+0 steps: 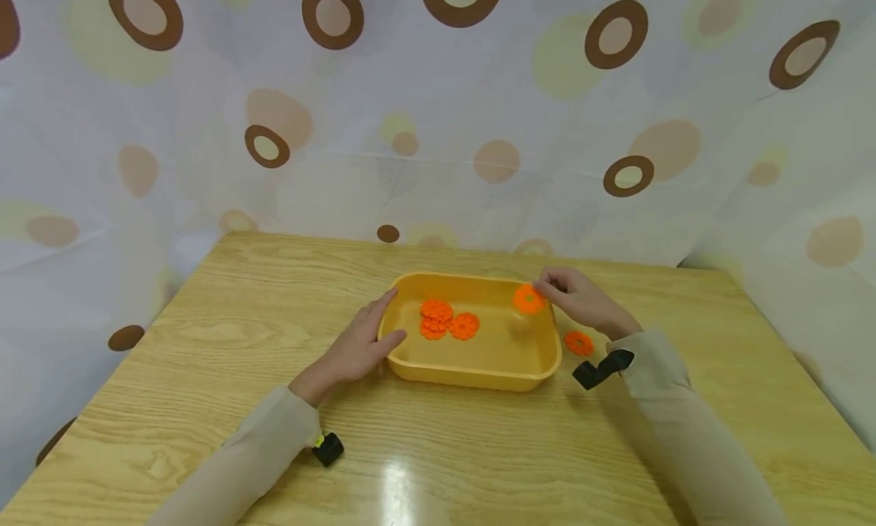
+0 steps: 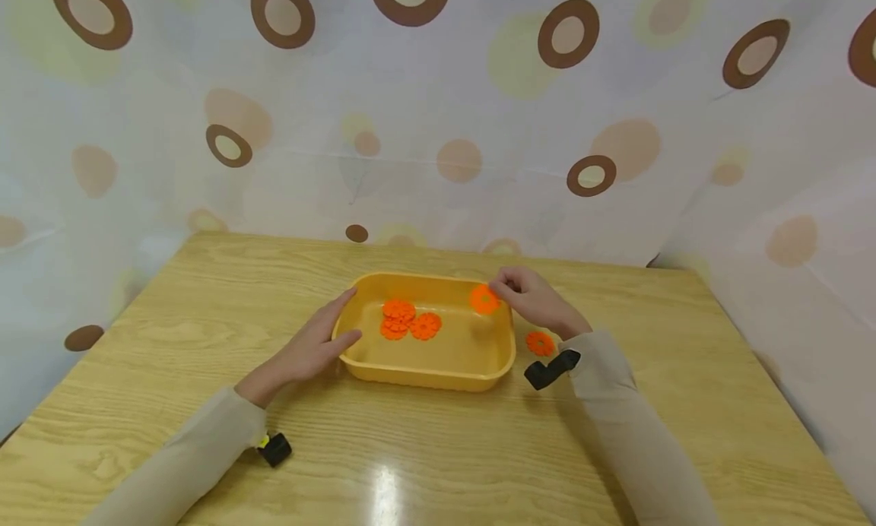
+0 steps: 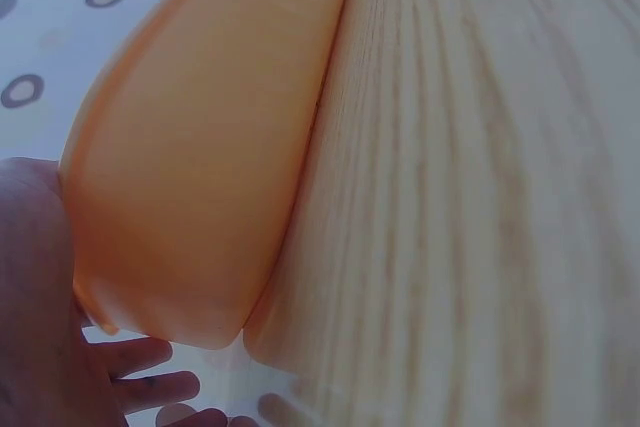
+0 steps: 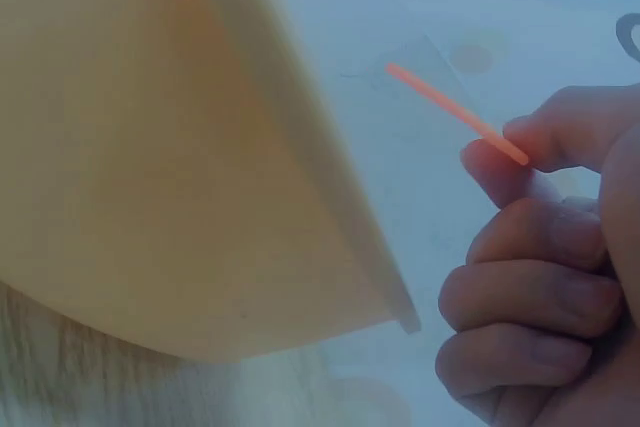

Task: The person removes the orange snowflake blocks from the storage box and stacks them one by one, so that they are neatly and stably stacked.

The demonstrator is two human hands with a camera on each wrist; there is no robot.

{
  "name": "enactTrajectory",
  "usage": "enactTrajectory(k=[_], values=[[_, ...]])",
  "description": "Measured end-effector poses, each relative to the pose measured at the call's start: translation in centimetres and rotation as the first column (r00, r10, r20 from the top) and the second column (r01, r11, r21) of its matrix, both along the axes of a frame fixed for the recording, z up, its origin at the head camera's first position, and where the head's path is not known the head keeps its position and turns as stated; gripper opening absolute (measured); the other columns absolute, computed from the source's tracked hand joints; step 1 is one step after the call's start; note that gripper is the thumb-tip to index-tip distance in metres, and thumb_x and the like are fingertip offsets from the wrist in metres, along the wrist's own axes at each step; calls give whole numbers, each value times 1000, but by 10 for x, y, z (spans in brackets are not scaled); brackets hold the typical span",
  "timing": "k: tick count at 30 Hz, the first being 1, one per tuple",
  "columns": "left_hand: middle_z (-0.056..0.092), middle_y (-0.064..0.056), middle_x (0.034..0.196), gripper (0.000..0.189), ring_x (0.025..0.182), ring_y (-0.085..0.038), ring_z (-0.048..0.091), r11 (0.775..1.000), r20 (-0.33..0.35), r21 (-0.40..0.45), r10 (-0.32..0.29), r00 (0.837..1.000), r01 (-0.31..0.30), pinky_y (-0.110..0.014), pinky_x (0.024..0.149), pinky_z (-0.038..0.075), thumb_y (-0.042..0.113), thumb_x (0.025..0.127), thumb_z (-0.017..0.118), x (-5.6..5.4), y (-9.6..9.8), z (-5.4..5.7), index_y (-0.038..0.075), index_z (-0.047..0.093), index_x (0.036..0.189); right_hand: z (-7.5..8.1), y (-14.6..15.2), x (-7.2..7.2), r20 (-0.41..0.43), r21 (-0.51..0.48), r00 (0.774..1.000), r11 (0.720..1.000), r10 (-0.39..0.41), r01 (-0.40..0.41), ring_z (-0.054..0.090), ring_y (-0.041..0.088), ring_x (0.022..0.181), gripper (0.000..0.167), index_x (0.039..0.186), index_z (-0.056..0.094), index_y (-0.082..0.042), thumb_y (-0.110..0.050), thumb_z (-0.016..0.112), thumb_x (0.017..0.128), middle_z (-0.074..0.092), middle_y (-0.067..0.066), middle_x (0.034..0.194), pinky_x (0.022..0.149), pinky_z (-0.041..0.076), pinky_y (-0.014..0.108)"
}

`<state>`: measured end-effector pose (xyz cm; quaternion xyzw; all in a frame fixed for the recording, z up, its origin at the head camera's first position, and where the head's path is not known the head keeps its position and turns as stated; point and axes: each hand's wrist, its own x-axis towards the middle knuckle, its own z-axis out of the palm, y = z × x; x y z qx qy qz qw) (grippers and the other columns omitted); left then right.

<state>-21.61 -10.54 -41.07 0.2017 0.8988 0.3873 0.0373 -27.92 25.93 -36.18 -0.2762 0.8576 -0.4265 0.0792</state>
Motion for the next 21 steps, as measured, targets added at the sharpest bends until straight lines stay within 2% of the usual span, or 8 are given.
enactTrajectory(k=[10,17,21], values=[[23,-21,157,72,143,-41,23,1000,-5,0,-6,1000,6,-58,115,21,32,99,51,-1,1,-2,8,13,155,-8,9,9,21,-70,999,996,-46,48,28,18,52,34,76,42,3,-17,43,104,32,2,64,54,31,29],[24,-21,157,71,143,-40,24,1000,8,4,3,1000,-3,-57,115,22,31,99,51,-1,1,-2,10,13,156,-11,16,15,46,-120,992,985,-121,126,25,18,50,37,79,40,1,-25,40,105,29,1,61,53,29,29],[24,-22,156,71,143,-41,24,1000,3,2,4,1000,-4,-58,114,22,30,99,51,-1,1,-2,9,13,156,-12,21,16,63,-160,992,980,-110,118,26,19,49,37,78,40,2,-23,39,105,30,2,60,52,30,31]])
